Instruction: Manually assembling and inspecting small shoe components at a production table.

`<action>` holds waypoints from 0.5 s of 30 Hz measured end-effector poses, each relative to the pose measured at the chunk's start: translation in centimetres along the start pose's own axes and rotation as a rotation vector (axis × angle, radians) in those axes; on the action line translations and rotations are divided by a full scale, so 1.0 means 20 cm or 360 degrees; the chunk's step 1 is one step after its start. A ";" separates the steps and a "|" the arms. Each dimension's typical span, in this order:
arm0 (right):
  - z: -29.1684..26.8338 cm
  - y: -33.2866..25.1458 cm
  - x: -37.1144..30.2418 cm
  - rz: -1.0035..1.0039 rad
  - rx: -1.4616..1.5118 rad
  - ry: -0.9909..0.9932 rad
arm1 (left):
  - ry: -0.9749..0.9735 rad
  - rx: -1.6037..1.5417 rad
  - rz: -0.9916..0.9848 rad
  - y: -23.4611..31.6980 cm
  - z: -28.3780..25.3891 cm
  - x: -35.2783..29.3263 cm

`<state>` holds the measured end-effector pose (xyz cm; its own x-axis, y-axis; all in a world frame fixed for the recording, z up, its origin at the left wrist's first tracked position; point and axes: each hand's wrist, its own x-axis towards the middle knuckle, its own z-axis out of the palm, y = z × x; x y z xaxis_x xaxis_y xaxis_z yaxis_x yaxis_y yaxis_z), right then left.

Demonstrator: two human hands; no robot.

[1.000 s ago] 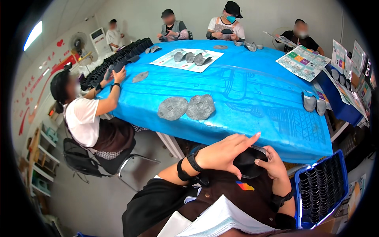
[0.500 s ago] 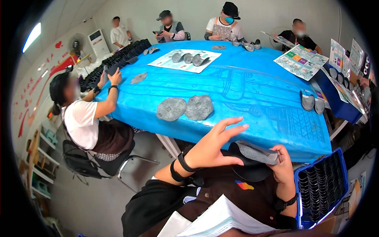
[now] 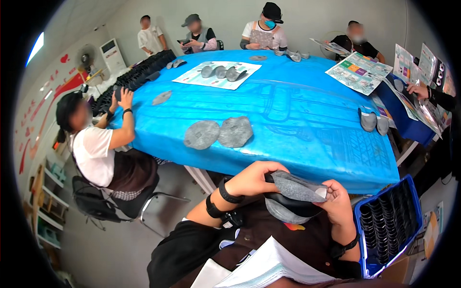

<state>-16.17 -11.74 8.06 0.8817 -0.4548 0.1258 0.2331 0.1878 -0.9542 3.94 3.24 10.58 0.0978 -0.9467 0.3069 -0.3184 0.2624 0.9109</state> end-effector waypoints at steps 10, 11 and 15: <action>-0.06 -0.10 -0.01 0.0174 0.0161 -0.0142 | 0.0114 -0.0113 -0.0171 -0.04 -0.05 0.00; -0.06 -0.10 -0.01 0.0157 0.0180 -0.0191 | 0.0169 -0.0113 -0.0151 -0.05 -0.05 -0.01; -0.10 -0.10 -0.03 -0.0039 -0.0180 -0.0193 | 0.0219 -0.0101 -0.0088 -0.03 -0.02 0.03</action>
<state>-17.91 -13.60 9.41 0.9209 -0.3482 0.1750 0.2137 0.0756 -0.9740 4.50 2.56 10.33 0.2434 -0.9265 0.2871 -0.2493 0.2263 0.9416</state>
